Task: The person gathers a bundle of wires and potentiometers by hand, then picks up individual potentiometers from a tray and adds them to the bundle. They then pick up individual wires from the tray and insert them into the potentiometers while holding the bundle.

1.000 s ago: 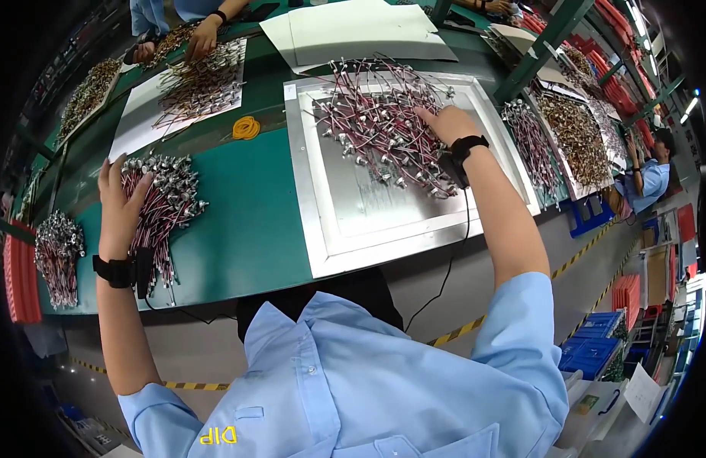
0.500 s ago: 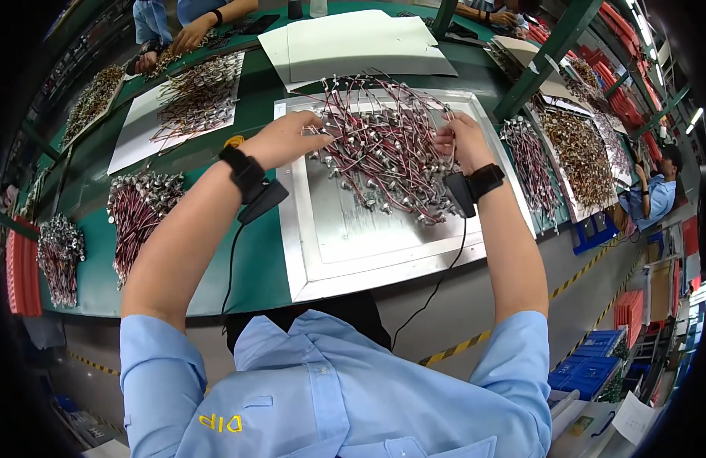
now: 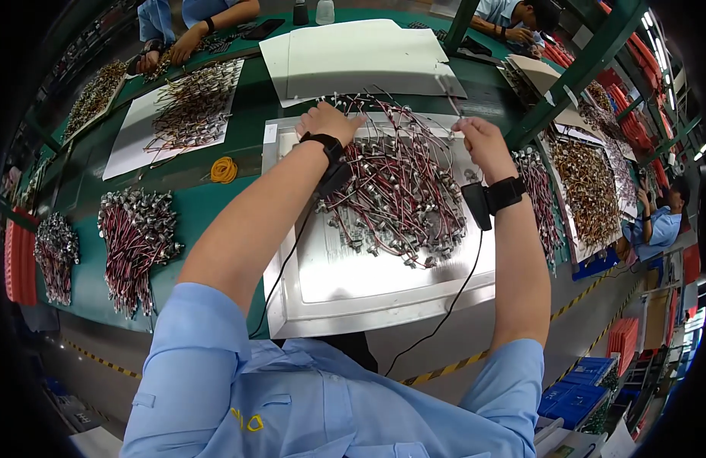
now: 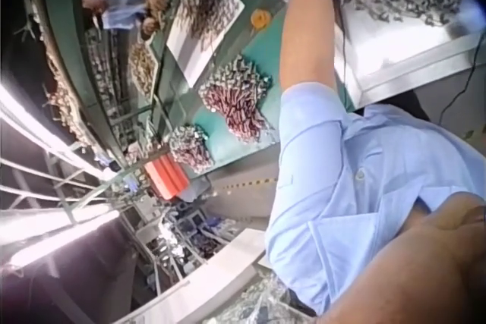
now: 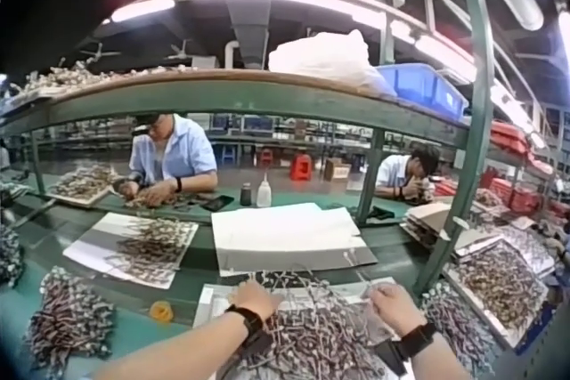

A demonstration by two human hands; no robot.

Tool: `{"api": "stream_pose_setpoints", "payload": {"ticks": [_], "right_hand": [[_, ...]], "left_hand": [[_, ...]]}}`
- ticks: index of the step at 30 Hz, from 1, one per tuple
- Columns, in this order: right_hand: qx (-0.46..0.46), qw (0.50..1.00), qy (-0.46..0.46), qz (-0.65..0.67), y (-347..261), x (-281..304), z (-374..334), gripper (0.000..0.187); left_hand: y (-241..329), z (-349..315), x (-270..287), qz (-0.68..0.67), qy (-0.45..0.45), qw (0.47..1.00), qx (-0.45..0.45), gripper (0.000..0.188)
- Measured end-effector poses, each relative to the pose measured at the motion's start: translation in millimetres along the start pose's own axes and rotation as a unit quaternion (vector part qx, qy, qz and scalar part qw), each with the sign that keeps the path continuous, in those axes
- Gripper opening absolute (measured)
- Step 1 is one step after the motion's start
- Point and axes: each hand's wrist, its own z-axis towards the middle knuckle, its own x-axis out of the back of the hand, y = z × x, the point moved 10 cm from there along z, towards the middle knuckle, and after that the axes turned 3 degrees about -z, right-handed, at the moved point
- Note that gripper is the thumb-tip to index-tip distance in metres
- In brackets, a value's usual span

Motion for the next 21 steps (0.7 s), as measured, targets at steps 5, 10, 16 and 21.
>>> {"api": "stream_pose_setpoints", "payload": {"ticks": [5,10,16,21], "right_hand": [[0.091,0.974,0.119,-0.169,-21,28,54,0.037],[0.036,0.950,0.068,-0.302,10,-23,105,0.063],[-0.017,0.867,0.020,-0.498,-7,-96,75,0.088],[-0.050,0.929,0.036,-0.366,51,-78,106,0.071]], "left_hand": [[44,-10,-13,0.030,0.048,0.996,-0.072,0.084],[61,-11,-32,0.016,0.016,0.997,-0.074,0.090],[36,13,-49,-0.066,0.003,0.997,-0.049,0.089],[31,35,-52,-0.248,0.001,0.963,-0.103,0.056]]}}
